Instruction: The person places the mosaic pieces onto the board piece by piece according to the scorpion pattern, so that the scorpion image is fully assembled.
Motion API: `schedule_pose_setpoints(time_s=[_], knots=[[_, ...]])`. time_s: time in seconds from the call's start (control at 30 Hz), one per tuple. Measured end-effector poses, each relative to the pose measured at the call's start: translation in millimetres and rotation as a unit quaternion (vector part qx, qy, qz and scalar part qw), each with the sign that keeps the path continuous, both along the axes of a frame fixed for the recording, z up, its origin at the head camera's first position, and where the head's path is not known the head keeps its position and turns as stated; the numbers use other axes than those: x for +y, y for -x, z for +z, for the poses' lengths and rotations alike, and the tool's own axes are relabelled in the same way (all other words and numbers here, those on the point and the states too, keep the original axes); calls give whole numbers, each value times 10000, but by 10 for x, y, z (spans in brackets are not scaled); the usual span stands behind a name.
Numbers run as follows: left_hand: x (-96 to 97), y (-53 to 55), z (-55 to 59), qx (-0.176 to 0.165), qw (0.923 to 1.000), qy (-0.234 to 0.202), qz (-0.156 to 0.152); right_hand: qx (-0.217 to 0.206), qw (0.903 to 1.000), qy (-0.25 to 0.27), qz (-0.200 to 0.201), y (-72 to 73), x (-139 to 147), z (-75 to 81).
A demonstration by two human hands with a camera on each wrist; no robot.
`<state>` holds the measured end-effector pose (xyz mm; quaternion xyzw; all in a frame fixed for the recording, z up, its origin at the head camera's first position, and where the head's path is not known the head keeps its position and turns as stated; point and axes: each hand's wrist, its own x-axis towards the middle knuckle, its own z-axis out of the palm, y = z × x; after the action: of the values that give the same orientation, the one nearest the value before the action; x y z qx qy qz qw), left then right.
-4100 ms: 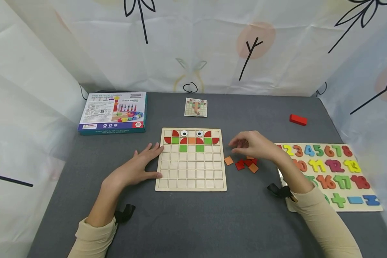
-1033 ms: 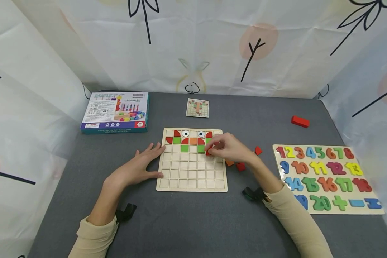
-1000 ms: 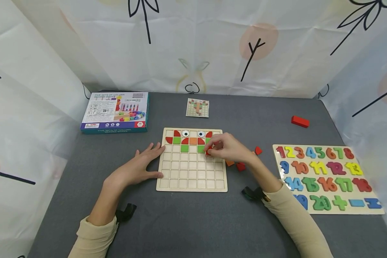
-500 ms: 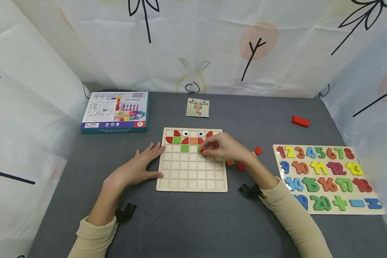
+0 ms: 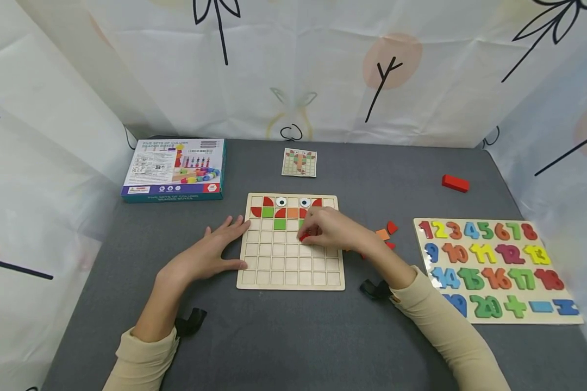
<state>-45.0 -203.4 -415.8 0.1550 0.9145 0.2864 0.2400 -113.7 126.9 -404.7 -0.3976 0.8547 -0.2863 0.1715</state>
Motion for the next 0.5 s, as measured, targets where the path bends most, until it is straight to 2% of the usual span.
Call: schedule_pose_setpoints(time_s=[0.27, 0.5], knots=[[-1, 3, 12, -8, 10000, 19, -9, 197, 9996, 104, -155, -22, -19, 21], [2, 4, 14, -18, 10000, 25, -5, 243, 9994, 245, -19, -26, 7, 27]])
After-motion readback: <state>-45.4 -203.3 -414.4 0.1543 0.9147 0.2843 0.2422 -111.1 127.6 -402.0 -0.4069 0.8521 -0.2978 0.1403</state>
